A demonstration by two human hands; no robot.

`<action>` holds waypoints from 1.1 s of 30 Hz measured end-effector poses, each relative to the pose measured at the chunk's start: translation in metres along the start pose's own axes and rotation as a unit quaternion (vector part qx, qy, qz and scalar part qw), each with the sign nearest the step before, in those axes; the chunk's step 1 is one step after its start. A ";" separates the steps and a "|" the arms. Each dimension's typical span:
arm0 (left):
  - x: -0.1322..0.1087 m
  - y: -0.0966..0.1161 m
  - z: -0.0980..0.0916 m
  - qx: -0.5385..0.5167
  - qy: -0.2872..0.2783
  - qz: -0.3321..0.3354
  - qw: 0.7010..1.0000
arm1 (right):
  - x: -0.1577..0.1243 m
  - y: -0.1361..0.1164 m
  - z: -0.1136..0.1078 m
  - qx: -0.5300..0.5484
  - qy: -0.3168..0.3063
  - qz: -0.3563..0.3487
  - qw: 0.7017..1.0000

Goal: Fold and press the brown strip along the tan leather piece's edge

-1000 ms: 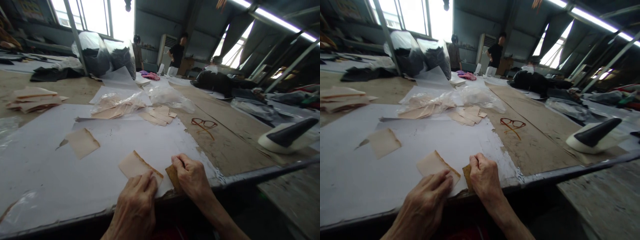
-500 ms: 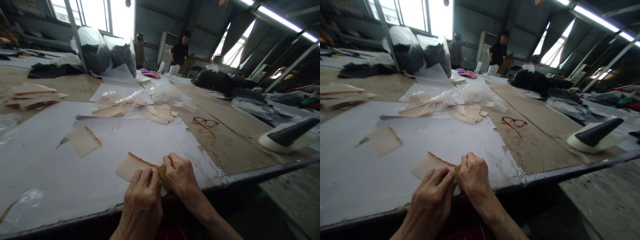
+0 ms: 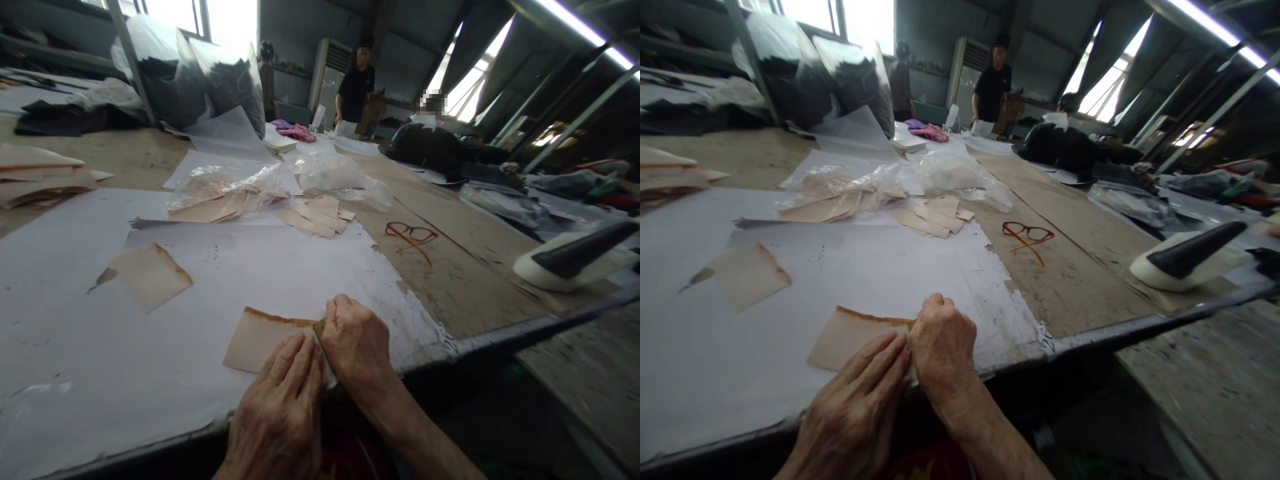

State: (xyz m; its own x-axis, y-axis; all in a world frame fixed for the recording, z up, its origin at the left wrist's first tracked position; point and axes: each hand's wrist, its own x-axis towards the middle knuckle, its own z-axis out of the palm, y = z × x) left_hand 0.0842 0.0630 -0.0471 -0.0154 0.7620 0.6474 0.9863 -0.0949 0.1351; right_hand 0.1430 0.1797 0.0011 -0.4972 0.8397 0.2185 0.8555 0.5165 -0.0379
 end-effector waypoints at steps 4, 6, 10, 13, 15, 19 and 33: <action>0.004 0.003 -0.002 0.006 0.020 -0.019 1.000 | 0.002 -0.006 0.002 -0.039 0.015 -0.001 0.999; 0.008 0.005 -0.004 0.008 0.034 -0.035 0.999 | 0.005 -0.009 0.001 -0.054 0.015 -0.001 0.998; 0.014 0.009 -0.005 -0.010 0.066 -0.045 0.997 | 0.010 -0.015 0.001 -0.067 0.015 -0.005 0.998; 0.017 0.009 -0.003 -0.020 0.080 -0.058 0.995 | 0.015 -0.019 0.003 -0.076 0.022 -0.004 0.997; 0.016 0.009 -0.002 -0.019 0.085 -0.067 0.994 | 0.019 -0.021 0.005 -0.082 0.032 -0.002 0.996; 0.013 0.009 -0.001 -0.015 0.087 -0.072 0.993 | 0.025 -0.025 0.008 -0.087 0.035 0.006 0.996; 0.015 0.013 -0.005 -0.016 0.068 -0.082 0.994 | 0.048 -0.027 0.021 -0.002 0.054 0.025 0.998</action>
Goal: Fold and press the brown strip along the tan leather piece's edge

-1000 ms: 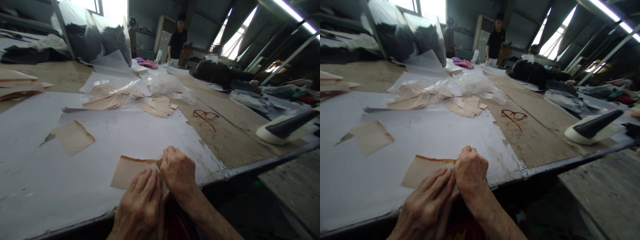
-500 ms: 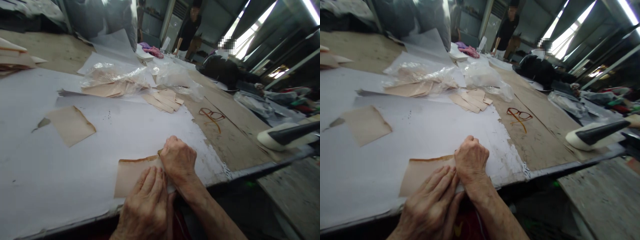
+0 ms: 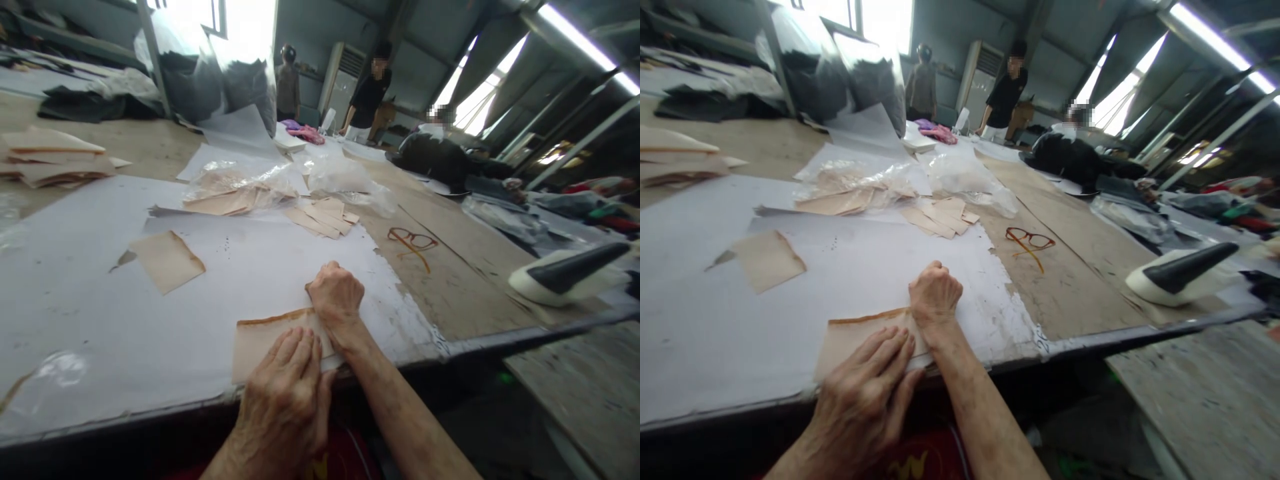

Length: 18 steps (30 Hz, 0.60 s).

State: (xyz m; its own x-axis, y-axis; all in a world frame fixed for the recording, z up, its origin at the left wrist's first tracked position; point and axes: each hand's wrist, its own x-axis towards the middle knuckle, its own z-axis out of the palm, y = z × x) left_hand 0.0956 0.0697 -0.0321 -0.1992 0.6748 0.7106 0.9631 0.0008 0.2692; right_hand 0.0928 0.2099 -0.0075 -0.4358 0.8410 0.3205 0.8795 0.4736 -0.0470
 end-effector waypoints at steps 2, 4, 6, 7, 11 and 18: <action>-0.001 0.001 0.000 -0.003 -0.008 -0.006 1.000 | 0.008 0.004 0.000 0.017 0.013 0.012 1.000; -0.003 0.001 0.000 -0.007 -0.017 -0.015 1.000 | 0.012 0.009 -0.007 0.034 0.029 0.041 0.998; -0.004 0.001 0.000 -0.009 -0.023 -0.023 0.999 | 0.009 0.015 -0.019 0.051 0.039 0.064 0.996; -0.005 0.001 0.000 -0.010 -0.026 -0.026 0.999 | 0.005 0.017 -0.026 0.058 0.039 0.064 0.996; -0.003 0.001 0.000 -0.025 -0.025 -0.024 0.999 | -0.024 0.016 -0.034 0.067 0.008 -0.001 0.998; -0.001 0.001 0.000 -0.038 0.006 -0.027 0.999 | -0.024 0.002 -0.010 -0.001 -0.006 -0.059 0.998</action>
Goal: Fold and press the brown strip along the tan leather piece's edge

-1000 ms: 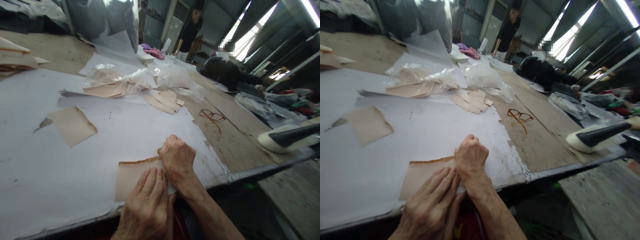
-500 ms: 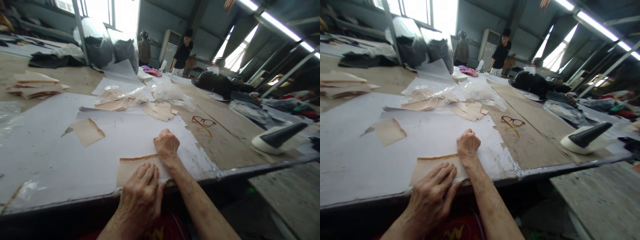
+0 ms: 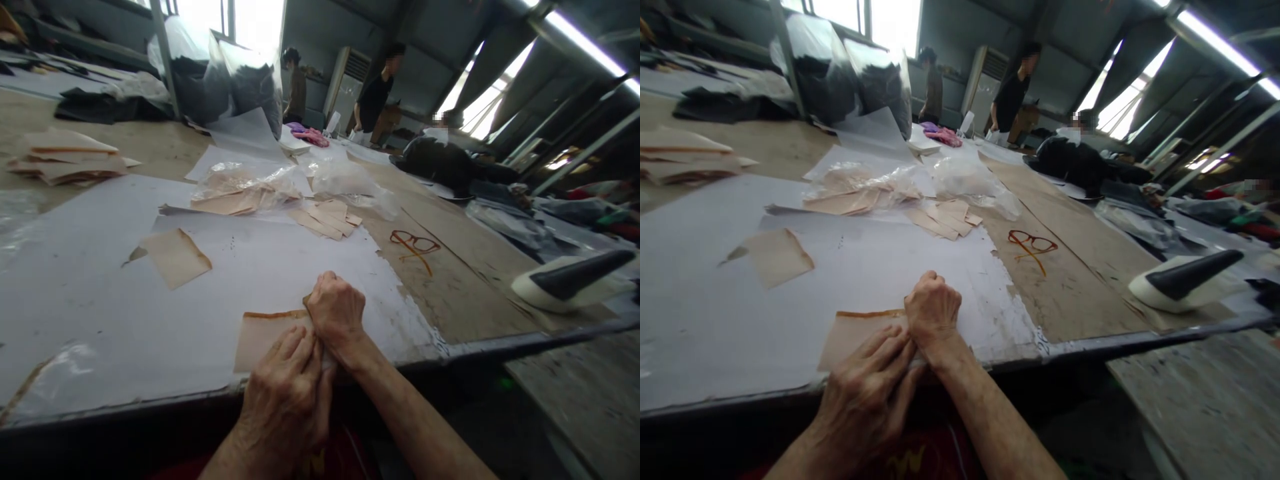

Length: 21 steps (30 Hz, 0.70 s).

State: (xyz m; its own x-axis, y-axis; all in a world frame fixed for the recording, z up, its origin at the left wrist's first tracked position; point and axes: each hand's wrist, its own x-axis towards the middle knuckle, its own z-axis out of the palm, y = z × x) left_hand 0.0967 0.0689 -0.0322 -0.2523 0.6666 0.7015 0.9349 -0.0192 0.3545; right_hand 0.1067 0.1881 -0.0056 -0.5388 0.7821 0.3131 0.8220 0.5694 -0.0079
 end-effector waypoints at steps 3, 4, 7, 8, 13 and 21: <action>0.000 0.000 0.000 -0.005 0.003 0.000 1.000 | 0.010 -0.002 0.002 -0.007 -0.006 0.007 1.000; 0.000 0.001 0.000 -0.004 0.006 0.003 1.000 | 0.012 -0.003 0.002 -0.010 -0.003 0.009 1.000; 0.001 0.001 0.000 0.000 0.013 0.003 1.000 | 0.016 -0.005 0.003 -0.022 0.021 0.001 1.000; 0.001 0.001 0.000 0.002 0.012 0.003 1.000 | 0.018 -0.006 0.004 -0.027 0.028 0.000 0.999; 0.001 0.001 0.000 0.011 0.015 0.002 1.000 | 0.024 -0.009 0.015 -0.018 0.032 0.016 0.999; -0.001 0.002 0.000 0.018 -0.015 -0.012 1.000 | 0.042 0.001 0.006 0.059 0.070 0.096 0.991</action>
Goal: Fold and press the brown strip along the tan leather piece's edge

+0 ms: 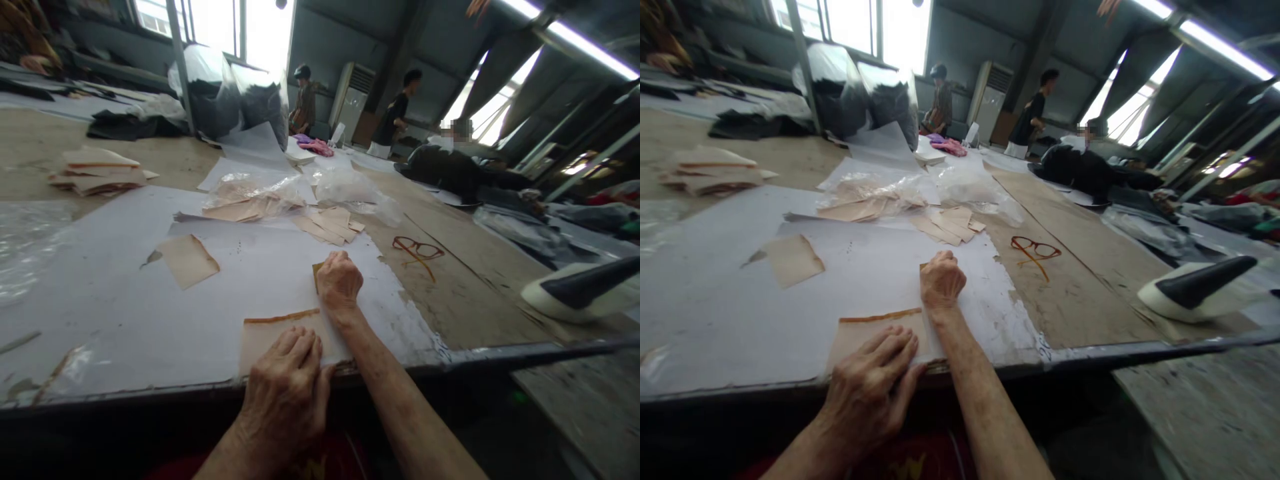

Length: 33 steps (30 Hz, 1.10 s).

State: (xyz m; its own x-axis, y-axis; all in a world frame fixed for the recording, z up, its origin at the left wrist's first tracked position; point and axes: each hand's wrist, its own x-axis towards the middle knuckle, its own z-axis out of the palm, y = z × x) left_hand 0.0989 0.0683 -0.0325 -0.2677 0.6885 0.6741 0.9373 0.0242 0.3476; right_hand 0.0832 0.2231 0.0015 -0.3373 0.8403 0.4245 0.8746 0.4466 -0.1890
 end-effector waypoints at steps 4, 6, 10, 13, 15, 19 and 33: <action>0.002 0.000 -0.001 -0.004 -0.003 0.002 1.000 | -0.015 0.009 -0.021 0.047 -0.033 -0.025 0.998; 0.003 0.000 -0.001 -0.009 0.006 0.006 1.000 | -0.029 0.011 -0.023 0.036 -0.051 -0.078 0.995; 0.004 0.000 -0.001 -0.012 0.021 -0.005 1.000 | -0.039 0.006 -0.012 -0.018 -0.066 -0.115 0.991; 0.004 0.000 0.000 -0.007 0.017 -0.013 1.000 | -0.029 -0.001 0.001 -0.031 -0.062 -0.130 0.989; 0.004 0.000 0.000 -0.007 0.012 -0.011 1.000 | -0.018 -0.004 0.010 -0.035 -0.054 -0.130 0.989; 0.004 -0.001 0.000 -0.003 0.017 -0.002 1.000 | 0.003 -0.006 0.014 -0.037 -0.010 -0.086 0.996; 0.002 -0.001 0.001 -0.005 0.028 -0.011 1.000 | -0.026 0.001 0.009 -0.011 -0.037 -0.166 0.985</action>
State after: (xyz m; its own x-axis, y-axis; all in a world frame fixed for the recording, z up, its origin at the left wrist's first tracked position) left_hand 0.0982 0.0703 -0.0324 -0.3009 0.6469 0.7007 0.9289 0.0326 0.3689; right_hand 0.0902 0.2044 -0.0175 -0.6301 0.6689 0.3945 0.7182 0.6951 -0.0315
